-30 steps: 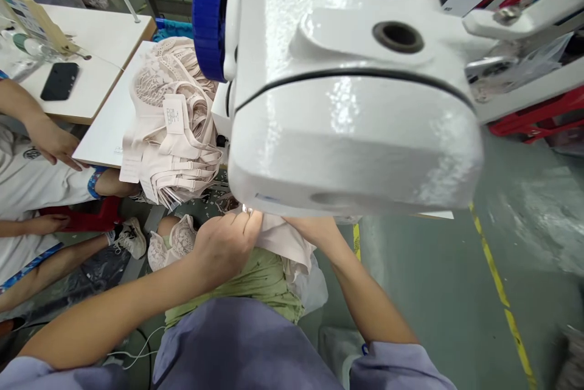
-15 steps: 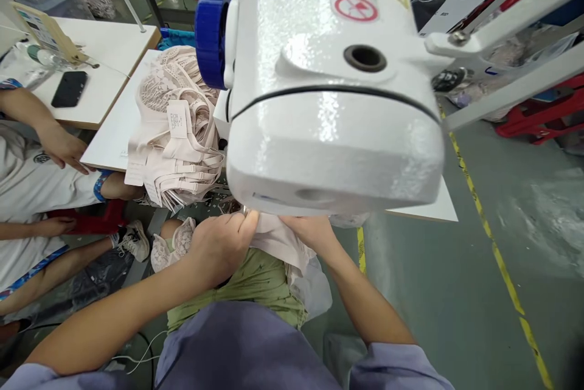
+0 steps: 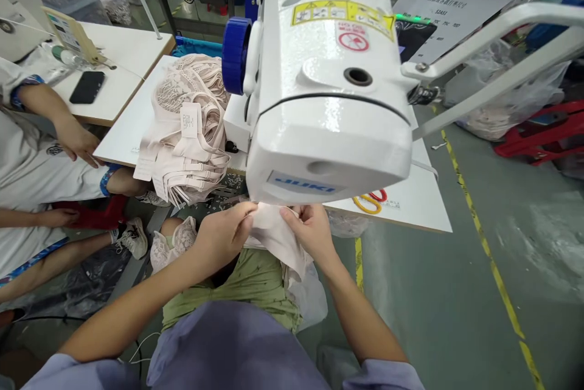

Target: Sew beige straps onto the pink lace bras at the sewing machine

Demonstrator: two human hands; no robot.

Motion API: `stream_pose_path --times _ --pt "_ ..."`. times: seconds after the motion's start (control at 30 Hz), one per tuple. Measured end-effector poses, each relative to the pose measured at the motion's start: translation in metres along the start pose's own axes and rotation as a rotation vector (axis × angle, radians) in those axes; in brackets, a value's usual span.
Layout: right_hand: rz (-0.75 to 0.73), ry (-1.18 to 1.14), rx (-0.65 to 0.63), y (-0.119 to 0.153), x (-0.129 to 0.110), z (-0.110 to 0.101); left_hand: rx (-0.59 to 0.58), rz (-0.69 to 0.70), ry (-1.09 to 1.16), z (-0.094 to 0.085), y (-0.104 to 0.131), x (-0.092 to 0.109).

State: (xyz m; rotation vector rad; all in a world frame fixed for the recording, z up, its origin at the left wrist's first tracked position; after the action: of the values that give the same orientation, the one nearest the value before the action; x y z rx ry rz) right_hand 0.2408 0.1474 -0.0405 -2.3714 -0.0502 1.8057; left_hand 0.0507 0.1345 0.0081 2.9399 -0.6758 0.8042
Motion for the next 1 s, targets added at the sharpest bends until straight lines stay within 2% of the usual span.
stream_pose_path --times 0.1,0.17,0.3,0.33,0.4,0.47,0.53,0.67,0.73,0.8,0.87,0.9,0.97,1.0 --pt "0.006 0.06 -0.051 0.01 -0.002 0.0 -0.018 -0.216 0.316 0.003 0.004 -0.022" --pt "0.01 0.116 -0.116 0.024 -0.008 0.006 -0.106 -0.231 0.451 0.01 0.006 -0.025" --pt "0.013 0.063 -0.269 0.071 -0.024 0.03 -0.566 -0.021 0.754 0.045 0.027 0.0" --pt "0.002 0.037 -0.308 0.083 -0.029 0.038 -0.621 0.002 0.845 0.049 0.035 0.003" --pt "-0.028 -0.005 -0.343 0.1 -0.039 0.052 -0.595 -0.049 1.004 0.048 0.044 -0.005" --pt "-0.021 -0.042 -0.353 0.105 -0.041 0.07 -0.48 -0.159 1.064 0.04 0.053 -0.025" --pt "-0.003 -0.083 -0.395 0.1 -0.039 0.097 -0.357 -0.25 1.007 0.023 0.065 -0.048" --pt "0.026 -0.208 -0.533 0.075 -0.036 0.168 -0.197 -0.349 0.807 -0.024 0.091 -0.087" --pt "0.139 -0.414 -0.596 0.065 -0.035 0.202 -0.168 -0.376 0.776 -0.038 0.099 -0.1" --pt "0.329 -0.7 -0.637 0.061 -0.032 0.228 -0.168 -0.381 0.758 -0.043 0.103 -0.111" --pt "0.559 -0.928 -0.599 0.059 -0.022 0.242 -0.225 -0.353 0.717 -0.037 0.101 -0.116" --pt "0.655 -0.99 -0.539 0.059 -0.013 0.243 -0.273 -0.328 0.684 -0.03 0.099 -0.116" --pt "0.743 -1.015 -0.372 0.057 0.005 0.233 -0.304 -0.298 0.573 -0.017 0.095 -0.12" --pt "0.727 -0.989 -0.285 0.055 0.014 0.223 -0.25 -0.312 0.495 -0.014 0.092 -0.126"
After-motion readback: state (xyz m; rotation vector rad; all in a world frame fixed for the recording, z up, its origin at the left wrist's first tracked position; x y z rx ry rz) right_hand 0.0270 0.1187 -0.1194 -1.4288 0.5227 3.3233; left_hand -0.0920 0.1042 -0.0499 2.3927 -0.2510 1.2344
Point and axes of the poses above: each hand's wrist, its own y-axis away from the middle knuckle, its own z-axis out of the palm, x = y × z, the point moved 10 cm from there along -y, towards the middle knuckle, and after that the axes turned 6 degrees about -y, right-handed, at the moved point
